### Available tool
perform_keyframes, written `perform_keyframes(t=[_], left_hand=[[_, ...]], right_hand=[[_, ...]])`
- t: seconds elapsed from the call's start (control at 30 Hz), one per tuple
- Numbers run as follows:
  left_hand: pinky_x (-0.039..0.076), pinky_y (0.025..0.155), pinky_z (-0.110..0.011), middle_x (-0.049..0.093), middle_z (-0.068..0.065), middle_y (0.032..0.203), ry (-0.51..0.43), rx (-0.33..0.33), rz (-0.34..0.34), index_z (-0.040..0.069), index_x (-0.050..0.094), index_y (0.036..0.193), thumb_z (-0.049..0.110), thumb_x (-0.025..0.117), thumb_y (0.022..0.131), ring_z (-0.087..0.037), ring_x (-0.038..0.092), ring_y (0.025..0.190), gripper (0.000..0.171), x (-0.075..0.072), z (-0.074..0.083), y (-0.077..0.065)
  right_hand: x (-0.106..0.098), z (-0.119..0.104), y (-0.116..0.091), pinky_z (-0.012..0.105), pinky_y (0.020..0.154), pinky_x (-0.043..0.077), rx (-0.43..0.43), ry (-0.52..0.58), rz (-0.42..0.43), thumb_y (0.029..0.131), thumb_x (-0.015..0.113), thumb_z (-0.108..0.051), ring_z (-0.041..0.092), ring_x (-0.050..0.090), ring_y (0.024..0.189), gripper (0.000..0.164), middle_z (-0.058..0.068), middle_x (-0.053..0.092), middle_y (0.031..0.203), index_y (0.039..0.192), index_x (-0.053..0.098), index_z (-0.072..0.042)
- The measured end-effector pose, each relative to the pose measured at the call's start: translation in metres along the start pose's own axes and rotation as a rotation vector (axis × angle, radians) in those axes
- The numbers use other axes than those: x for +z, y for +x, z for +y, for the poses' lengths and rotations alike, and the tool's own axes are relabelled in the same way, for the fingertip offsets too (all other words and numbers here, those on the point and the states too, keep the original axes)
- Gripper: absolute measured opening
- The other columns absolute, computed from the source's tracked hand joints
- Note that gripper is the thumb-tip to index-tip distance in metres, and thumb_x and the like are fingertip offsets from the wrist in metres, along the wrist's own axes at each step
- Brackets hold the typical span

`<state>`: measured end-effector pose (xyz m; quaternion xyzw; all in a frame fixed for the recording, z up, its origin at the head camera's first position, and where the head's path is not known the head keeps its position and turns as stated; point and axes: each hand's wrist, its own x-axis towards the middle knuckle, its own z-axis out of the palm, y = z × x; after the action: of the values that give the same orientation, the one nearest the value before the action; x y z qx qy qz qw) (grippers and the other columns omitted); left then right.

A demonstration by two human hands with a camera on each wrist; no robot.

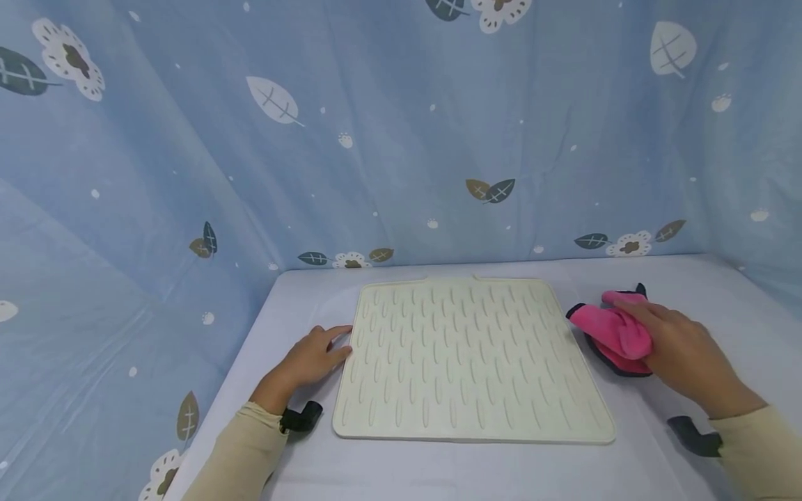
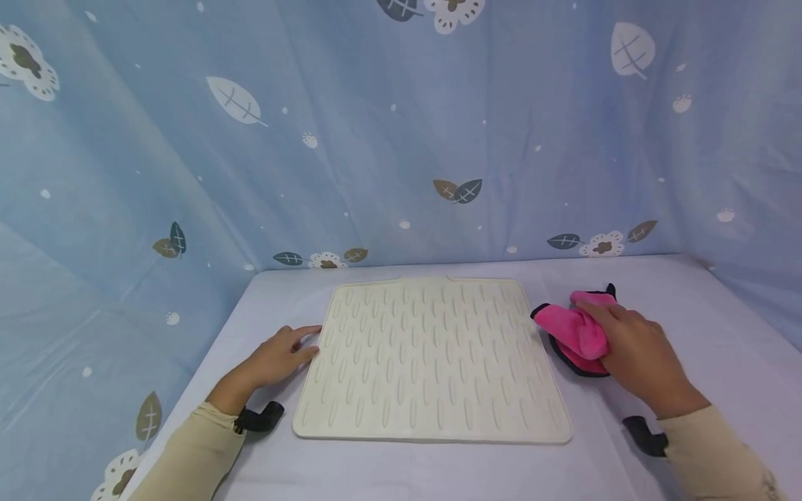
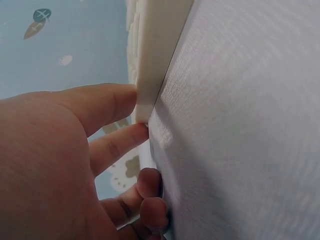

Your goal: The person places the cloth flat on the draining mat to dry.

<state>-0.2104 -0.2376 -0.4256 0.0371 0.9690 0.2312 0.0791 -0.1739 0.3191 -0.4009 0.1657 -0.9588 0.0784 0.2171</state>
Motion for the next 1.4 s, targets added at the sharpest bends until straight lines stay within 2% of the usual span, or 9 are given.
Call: perform_keyframes(t=[0.13, 0.33, 0.57, 0.7, 0.83, 1.17, 1.3, 1.4], left_hand=[[0.037, 0.064, -0.032, 0.052, -0.010, 0.096, 0.004, 0.005, 0.000, 0.021, 0.051, 0.147, 0.034, 0.062, 0.098, -0.021, 0.049, 0.077, 0.052, 0.000, -0.002, 0.001], [0.038, 0.064, -0.032, 0.052, -0.011, 0.097, 0.003, -0.006, -0.008, 0.023, 0.050, 0.148, 0.036, 0.061, 0.098, -0.021, 0.049, 0.077, 0.053, -0.002, -0.003, 0.002], [0.038, 0.064, -0.033, 0.052, -0.011, 0.098, -0.001, -0.009, -0.017, 0.025, 0.050, 0.148, 0.038, 0.061, 0.098, -0.022, 0.050, 0.078, 0.053, -0.002, -0.004, 0.002], [0.038, 0.064, -0.033, 0.052, -0.011, 0.099, 0.005, -0.012, -0.014, 0.025, 0.050, 0.148, 0.038, 0.061, 0.098, -0.022, 0.050, 0.078, 0.053, -0.001, -0.006, 0.002], [0.039, 0.065, -0.033, 0.053, -0.013, 0.102, 0.005, -0.020, -0.009, 0.025, 0.050, 0.148, 0.038, 0.061, 0.098, -0.022, 0.051, 0.080, 0.053, -0.001, -0.007, 0.002], [0.036, 0.061, -0.032, 0.049, -0.009, 0.093, 0.014, -0.009, -0.003, 0.025, 0.050, 0.148, 0.038, 0.061, 0.098, -0.021, 0.048, 0.075, 0.052, 0.000, -0.003, 0.002], [0.036, 0.061, -0.032, 0.051, -0.010, 0.095, 0.025, -0.008, -0.004, 0.025, 0.050, 0.148, 0.038, 0.061, 0.098, -0.022, 0.048, 0.075, 0.052, 0.000, -0.003, 0.002], [0.037, 0.062, -0.032, 0.052, -0.012, 0.098, 0.033, -0.005, -0.006, 0.024, 0.050, 0.148, 0.038, 0.061, 0.098, -0.022, 0.049, 0.077, 0.053, -0.001, -0.003, 0.002]], right_hand=[[-0.005, -0.014, 0.004, 0.067, 0.073, 0.052, -0.010, 0.003, 0.034, 0.053, 0.092, 0.005, 0.056, 0.059, 0.098, 0.100, 0.033, 0.058, 0.118, 0.142, 0.050, -0.010], [-0.010, -0.035, 0.009, 0.065, 0.073, 0.054, -0.125, 0.047, 0.137, 0.047, 0.094, 0.006, 0.050, 0.063, 0.095, 0.104, 0.028, 0.062, 0.116, 0.141, 0.053, -0.012], [-0.012, -0.064, 0.007, 0.067, 0.076, 0.051, -0.161, 0.073, 0.153, 0.040, 0.097, 0.004, 0.047, 0.062, 0.100, 0.112, 0.024, 0.061, 0.120, 0.141, 0.053, -0.013], [-0.011, -0.080, 0.010, 0.066, 0.080, 0.049, -0.199, 0.099, 0.167, 0.044, 0.097, 0.002, 0.044, 0.062, 0.104, 0.104, 0.021, 0.061, 0.122, 0.138, 0.056, -0.012], [-0.012, -0.093, 0.020, 0.065, 0.082, 0.050, -0.221, 0.101, 0.157, 0.047, 0.096, 0.002, 0.043, 0.062, 0.105, 0.103, 0.021, 0.062, 0.123, 0.140, 0.054, -0.013], [0.002, -0.129, 0.044, 0.063, 0.092, 0.044, -0.200, 0.116, 0.092, 0.056, 0.095, -0.004, 0.039, 0.060, 0.113, 0.094, 0.019, 0.061, 0.126, 0.139, 0.053, -0.014], [0.009, -0.143, 0.053, 0.064, 0.094, 0.044, -0.172, 0.137, 0.060, 0.057, 0.095, -0.004, 0.039, 0.058, 0.116, 0.094, 0.019, 0.060, 0.128, 0.140, 0.052, -0.014], [0.017, -0.152, 0.061, 0.064, 0.096, 0.044, -0.178, 0.151, 0.028, 0.061, 0.093, -0.004, 0.039, 0.059, 0.118, 0.089, 0.018, 0.060, 0.130, 0.140, 0.053, -0.014]])
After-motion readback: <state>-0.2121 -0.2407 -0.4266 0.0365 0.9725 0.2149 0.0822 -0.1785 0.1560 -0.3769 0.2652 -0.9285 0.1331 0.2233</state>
